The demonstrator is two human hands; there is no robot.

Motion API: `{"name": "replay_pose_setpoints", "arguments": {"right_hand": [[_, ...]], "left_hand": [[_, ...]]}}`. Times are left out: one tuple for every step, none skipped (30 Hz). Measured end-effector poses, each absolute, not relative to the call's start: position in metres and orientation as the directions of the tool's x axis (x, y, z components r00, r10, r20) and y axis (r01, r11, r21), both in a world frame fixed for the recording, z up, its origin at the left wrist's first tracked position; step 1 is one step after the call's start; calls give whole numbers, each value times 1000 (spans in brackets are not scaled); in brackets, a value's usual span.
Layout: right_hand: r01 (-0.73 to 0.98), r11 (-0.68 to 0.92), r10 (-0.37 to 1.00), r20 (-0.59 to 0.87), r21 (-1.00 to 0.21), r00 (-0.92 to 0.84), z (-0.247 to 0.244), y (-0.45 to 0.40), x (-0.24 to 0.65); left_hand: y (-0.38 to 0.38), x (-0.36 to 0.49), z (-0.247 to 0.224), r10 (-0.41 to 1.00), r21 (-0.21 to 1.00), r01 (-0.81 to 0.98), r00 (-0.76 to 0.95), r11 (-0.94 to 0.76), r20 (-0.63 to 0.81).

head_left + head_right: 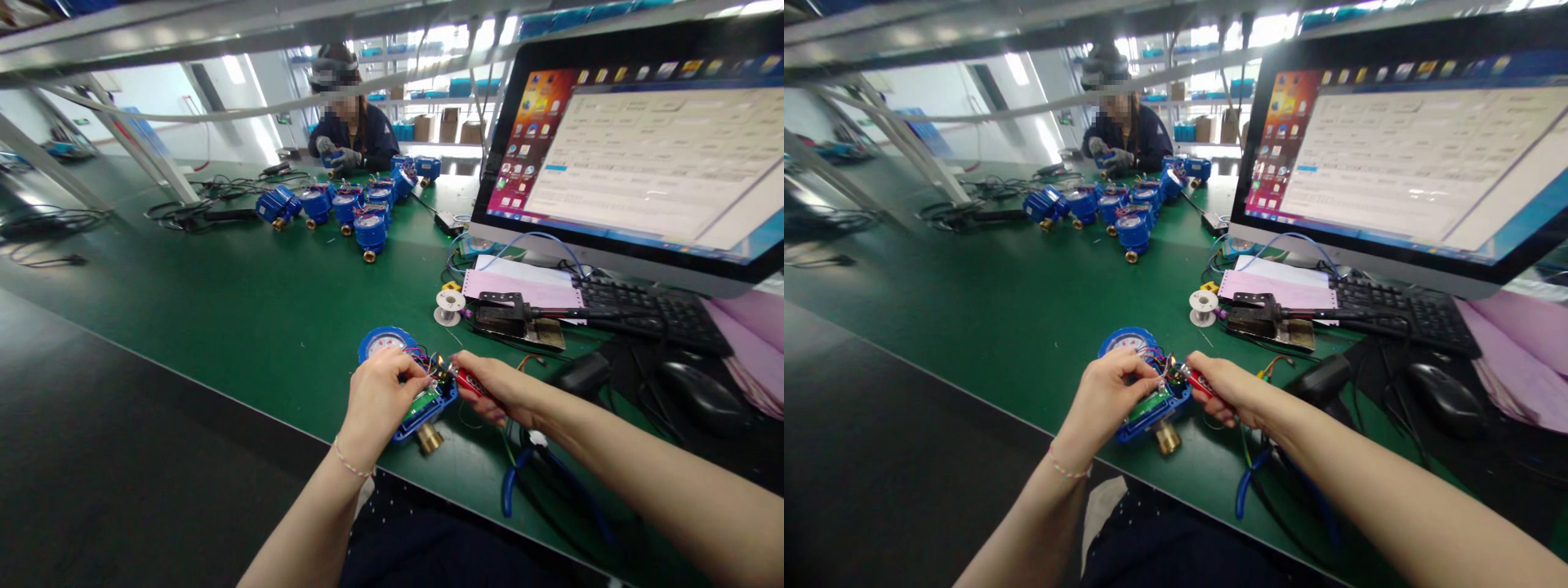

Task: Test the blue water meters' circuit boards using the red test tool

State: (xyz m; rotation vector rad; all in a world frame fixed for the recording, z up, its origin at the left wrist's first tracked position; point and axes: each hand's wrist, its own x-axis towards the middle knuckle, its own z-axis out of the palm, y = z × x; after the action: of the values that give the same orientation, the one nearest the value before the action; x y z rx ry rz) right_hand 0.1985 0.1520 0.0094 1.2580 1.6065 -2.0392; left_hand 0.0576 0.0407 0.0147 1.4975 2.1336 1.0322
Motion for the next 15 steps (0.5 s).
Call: {"name": "replay_pose_setpoints", "arguments": {"right_hand": [[672,-326,291,-747,-665,-598,10,152,198],[683,-301,282,-746,-665,-603,11,152,198],[690,-284,272,-746,-666,-608,11,153,197],[690,-278,267,-744,-668,-612,11,153,197],[689,-281,262,-744,-668,-615,11,154,197],[686,-290,258,-745,-667,-615,11,155,197],[684,-299,252,-746,-665,-616,11,155,197],[682,-309,245,-748,-663,-616,11,156,197],[679,-317,241,-749,-662,-617,11,157,197],[676,-321,239,-748,-663,-620,10,157,197],[673,-322,239,-745,-666,-623,10,158,197],[672,-320,241,-743,-668,-624,10,158,197],[671,-318,243,-741,-670,-625,9,158,197],[669,-313,246,-738,-674,-628,9,158,197],[668,-307,248,-734,-678,-632,9,158,197]], "left_hand": [[40,58,15,913,720,669,-388,183,128],[40,57,15,914,720,669,-386,184,125],[40,57,15,915,720,669,-384,183,124],[40,57,15,915,721,668,-384,183,124],[40,57,15,915,721,669,-383,181,126],[41,57,15,916,719,672,-381,179,128],[41,57,15,916,717,675,-379,175,133],[41,57,15,917,715,678,-376,172,136],[41,57,15,917,713,680,-374,171,137],[41,57,15,919,712,681,-371,171,135],[41,57,15,919,711,682,-370,171,134],[41,57,15,919,712,681,-372,172,133],[41,57,15,918,713,680,-373,173,133],[42,56,15,917,714,679,-375,173,134],[42,56,14,917,714,678,-376,173,136]]}}
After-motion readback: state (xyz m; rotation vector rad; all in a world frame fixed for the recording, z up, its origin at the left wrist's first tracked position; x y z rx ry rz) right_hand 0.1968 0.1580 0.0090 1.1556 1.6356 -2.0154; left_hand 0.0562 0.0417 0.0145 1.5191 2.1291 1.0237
